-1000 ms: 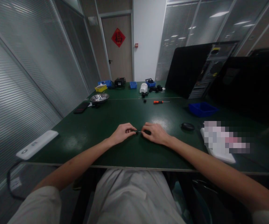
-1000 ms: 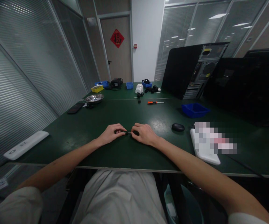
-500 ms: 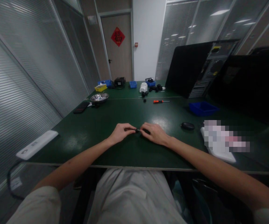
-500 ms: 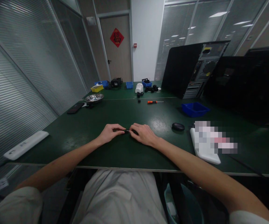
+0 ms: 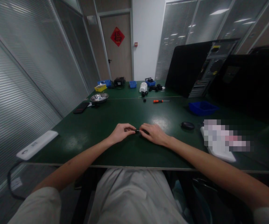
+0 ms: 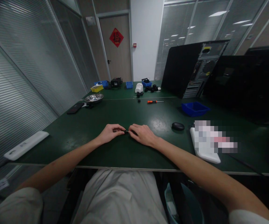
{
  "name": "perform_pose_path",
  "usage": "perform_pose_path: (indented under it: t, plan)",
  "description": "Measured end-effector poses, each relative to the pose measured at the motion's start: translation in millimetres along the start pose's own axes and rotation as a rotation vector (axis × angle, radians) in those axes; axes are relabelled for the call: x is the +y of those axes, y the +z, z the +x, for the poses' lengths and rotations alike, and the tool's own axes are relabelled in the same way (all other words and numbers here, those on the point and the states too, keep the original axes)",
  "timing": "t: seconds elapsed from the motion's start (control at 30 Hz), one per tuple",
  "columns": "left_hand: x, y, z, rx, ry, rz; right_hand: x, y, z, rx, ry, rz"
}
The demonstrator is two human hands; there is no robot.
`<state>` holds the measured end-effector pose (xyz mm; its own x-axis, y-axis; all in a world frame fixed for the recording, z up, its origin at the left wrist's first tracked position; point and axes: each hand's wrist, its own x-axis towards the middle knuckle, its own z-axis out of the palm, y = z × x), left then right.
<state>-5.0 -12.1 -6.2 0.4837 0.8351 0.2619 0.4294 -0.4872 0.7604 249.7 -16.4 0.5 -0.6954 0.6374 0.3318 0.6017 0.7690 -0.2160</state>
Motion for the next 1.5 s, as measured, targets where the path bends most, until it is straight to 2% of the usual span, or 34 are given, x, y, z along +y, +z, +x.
perform_pose_path:
  t: [0.1,0.27,0.4,0.63,0.83,1.07,1.2,1.37,1.5]
  plan:
    - [0,1.0,0,0.008,-0.01,0.016,1,0,1,-0.01,-0.002,-0.005]
    - [7,-0.9,-1,-0.04,0.1,0.152,-3,-3,1,-0.059,-0.014,-0.08]
    - [9,-0.5,-1,-0.048,0.107,0.144,-9,-1,3,-0.066,-0.034,-0.106]
    - [9,5.7,0,0.005,0.071,0.094,-10,6,6,-0.031,-0.015,-0.05]
    - [11,3.0,-2,-0.004,0.117,0.082,-9,6,4,-0.031,-0.013,-0.075]
    - [3,1.5,-1,0.074,0.105,0.094,-9,4,4,-0.034,0.007,-0.043]
    - [-6,-3.8,4,0.107,0.144,0.217,-10,3,5,-0.036,0.027,-0.033]
    - [-15,-8.5,9,0.038,0.228,0.467,-9,2,4,-0.04,0.022,-0.012]
    - [-13,-8.0,6,0.001,0.217,0.476,-7,2,4,-0.03,0.019,0.018]
